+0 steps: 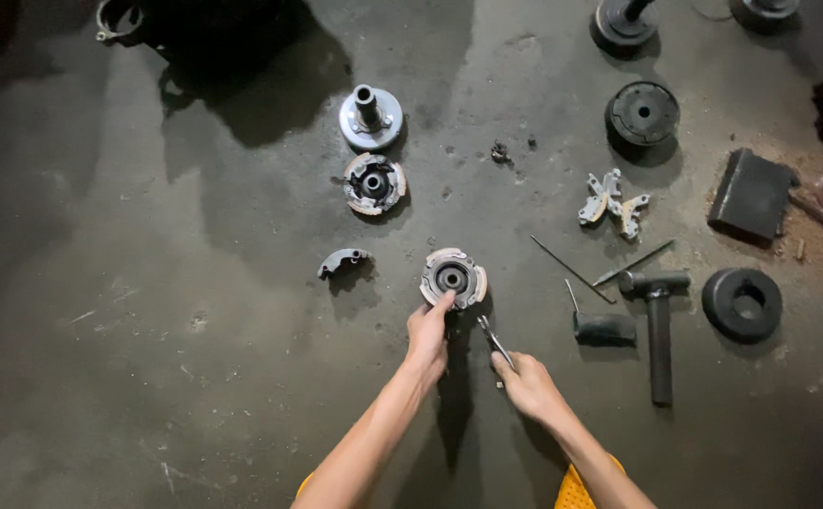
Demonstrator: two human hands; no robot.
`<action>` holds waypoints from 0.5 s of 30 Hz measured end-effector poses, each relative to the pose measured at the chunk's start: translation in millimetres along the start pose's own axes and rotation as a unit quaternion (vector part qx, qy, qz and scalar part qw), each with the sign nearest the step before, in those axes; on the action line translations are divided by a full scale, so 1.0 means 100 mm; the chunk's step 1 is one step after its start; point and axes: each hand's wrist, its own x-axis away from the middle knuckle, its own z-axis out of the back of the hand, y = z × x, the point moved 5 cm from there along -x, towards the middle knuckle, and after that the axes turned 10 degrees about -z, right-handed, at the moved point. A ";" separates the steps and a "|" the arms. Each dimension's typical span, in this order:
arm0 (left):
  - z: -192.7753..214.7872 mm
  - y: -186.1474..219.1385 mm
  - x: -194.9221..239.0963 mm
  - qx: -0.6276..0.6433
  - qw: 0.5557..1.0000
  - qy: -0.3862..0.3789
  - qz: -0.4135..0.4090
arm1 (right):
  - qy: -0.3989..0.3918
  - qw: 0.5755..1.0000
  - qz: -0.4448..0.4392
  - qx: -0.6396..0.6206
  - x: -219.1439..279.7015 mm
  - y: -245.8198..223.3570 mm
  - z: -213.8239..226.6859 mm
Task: Repairing and assembling motorcycle clutch components using a pick tool
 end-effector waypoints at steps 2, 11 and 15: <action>0.04 -0.30 -0.34 -0.057 0.998 0.032 -0.016 | -0.014 1.000 0.005 0.001 -0.07 0.01 -0.05; -0.04 -0.29 -0.38 -0.172 0.976 0.082 -0.104 | -0.026 0.999 0.045 -0.001 -0.04 -0.36 0.02; -0.03 -0.30 -0.40 -0.149 0.981 0.077 -0.101 | -0.013 0.997 0.071 0.029 -0.05 -0.46 0.05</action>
